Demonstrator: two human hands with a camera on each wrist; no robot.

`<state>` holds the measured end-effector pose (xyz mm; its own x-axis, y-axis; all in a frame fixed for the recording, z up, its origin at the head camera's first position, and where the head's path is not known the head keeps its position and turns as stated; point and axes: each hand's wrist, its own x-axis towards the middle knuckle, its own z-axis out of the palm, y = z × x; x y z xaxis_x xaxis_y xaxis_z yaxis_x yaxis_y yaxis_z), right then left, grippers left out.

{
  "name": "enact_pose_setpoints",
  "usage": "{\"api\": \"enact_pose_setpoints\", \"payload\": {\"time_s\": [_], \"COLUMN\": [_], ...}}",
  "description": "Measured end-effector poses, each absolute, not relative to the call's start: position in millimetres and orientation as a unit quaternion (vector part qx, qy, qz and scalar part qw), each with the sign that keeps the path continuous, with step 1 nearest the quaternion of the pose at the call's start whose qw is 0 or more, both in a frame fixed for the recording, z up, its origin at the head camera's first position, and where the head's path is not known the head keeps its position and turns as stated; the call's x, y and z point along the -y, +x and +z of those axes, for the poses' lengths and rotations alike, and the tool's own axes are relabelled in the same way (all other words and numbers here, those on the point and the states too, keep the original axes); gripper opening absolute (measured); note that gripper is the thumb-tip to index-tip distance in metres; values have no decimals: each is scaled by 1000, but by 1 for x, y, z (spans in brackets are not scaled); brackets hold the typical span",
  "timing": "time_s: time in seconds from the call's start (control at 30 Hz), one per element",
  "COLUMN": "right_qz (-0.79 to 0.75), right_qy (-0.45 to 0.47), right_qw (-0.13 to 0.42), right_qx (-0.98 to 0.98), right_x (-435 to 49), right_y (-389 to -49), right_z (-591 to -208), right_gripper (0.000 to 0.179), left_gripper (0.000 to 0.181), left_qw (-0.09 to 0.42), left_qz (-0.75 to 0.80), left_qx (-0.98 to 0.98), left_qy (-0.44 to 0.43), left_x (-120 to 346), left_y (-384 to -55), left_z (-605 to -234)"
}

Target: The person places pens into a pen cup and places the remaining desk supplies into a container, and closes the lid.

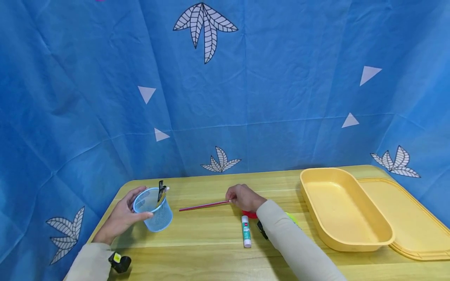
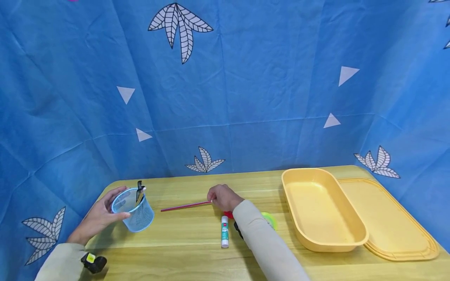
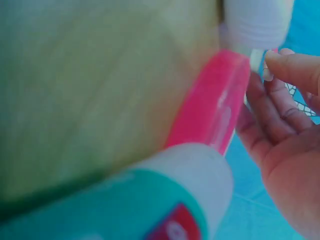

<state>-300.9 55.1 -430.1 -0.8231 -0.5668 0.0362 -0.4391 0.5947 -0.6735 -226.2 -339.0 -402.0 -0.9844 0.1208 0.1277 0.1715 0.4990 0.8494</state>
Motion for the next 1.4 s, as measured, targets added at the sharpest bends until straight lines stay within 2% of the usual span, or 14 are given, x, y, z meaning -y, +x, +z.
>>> {"api": "enact_pose_setpoints", "payload": {"time_s": [0.43,0.83,1.13,1.4], "right_qz": [-434,-480,-504,-526], "right_qy": [-264,-247,-226,-253], "right_qw": [97,54,43,23], "right_qx": [-856,-840,-832,-812], "right_x": [-60,-64,-67,-70], "right_y": [-299,-299,-299,-298], "right_z": [-428,-419,-410,-397], "right_gripper": [15,15,16,17], "left_gripper": [91,92,90,90], "left_qw": [29,24,27,23], "left_qz": [-488,-490,-492,-498], "left_qx": [868,867,865,862], "left_qy": [-90,-86,-92,-97], "left_x": [337,336,337,337], "left_y": [-226,-225,-226,-226], "left_z": [-401,-399,-401,-399]}}
